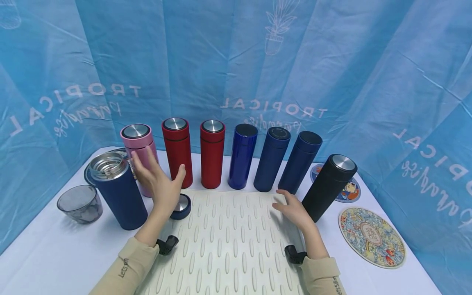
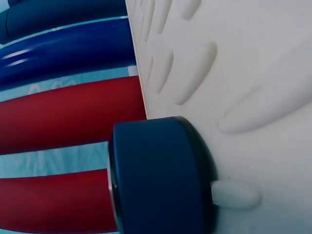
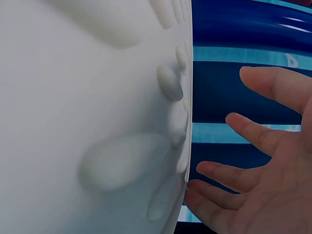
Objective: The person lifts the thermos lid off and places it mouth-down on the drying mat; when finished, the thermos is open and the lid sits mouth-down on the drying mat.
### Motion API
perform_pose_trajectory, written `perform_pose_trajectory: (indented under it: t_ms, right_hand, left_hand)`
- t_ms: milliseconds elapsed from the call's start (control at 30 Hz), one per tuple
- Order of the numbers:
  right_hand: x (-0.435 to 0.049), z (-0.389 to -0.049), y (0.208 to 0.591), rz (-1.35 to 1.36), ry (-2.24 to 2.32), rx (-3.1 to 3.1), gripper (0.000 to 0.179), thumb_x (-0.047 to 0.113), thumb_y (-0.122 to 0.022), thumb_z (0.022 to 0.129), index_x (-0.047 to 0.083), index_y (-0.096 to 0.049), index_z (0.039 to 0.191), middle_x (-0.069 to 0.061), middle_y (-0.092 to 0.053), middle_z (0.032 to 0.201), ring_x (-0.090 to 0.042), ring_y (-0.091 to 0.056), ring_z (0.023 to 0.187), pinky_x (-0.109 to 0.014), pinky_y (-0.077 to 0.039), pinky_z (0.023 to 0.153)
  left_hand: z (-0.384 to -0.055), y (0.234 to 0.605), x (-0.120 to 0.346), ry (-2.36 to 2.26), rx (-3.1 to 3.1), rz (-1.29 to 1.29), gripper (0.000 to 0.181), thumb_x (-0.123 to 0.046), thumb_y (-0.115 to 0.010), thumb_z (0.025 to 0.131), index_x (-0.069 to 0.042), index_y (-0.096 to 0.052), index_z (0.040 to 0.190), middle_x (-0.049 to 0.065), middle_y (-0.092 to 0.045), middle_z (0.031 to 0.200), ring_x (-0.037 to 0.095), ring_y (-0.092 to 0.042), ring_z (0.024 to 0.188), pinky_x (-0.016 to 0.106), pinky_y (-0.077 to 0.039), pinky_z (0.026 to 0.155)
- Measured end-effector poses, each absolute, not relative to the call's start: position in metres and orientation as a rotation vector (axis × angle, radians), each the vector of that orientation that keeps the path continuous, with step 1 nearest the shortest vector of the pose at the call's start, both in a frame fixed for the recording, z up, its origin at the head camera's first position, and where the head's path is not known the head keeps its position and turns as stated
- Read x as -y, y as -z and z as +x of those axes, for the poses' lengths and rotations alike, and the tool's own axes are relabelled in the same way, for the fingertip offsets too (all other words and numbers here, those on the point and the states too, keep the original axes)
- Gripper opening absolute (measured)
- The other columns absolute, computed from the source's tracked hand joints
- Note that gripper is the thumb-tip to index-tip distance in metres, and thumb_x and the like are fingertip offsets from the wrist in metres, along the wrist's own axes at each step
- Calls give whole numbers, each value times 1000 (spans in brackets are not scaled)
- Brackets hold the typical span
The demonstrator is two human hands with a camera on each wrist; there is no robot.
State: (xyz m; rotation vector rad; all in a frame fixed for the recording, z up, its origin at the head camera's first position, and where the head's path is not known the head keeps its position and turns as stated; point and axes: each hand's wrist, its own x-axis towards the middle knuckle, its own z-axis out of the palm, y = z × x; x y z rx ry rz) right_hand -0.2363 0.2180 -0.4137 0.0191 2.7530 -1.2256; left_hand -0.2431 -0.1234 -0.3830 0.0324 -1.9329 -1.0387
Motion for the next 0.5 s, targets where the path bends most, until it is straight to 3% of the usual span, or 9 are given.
perform_pose_trajectory:
  t_ms: [267, 500]
  right_hand:
    - [-217, -236, 413, 12, 1153, -2780, 55, 24, -58, 88, 7, -40, 137, -22, -32, 144, -40, -26, 134, -57, -26, 104]
    - [-218, -236, 414, 8, 1147, -2776, 54, 24, -58, 88, 7, -41, 137, -22, -32, 144, -39, -26, 134, -57, -26, 104]
  left_hand:
    - [-257, 385, 129, 1163, 1894, 240, 91, -32, -64, 83, -11, -1, 147, 17, 6, 151, 22, 5, 139, 48, -1, 112]
    - [-271, 386, 136, 1294, 1847, 440, 98, -37, -67, 81, -15, 1, 147, 11, -2, 152, 20, -4, 139, 48, -8, 112]
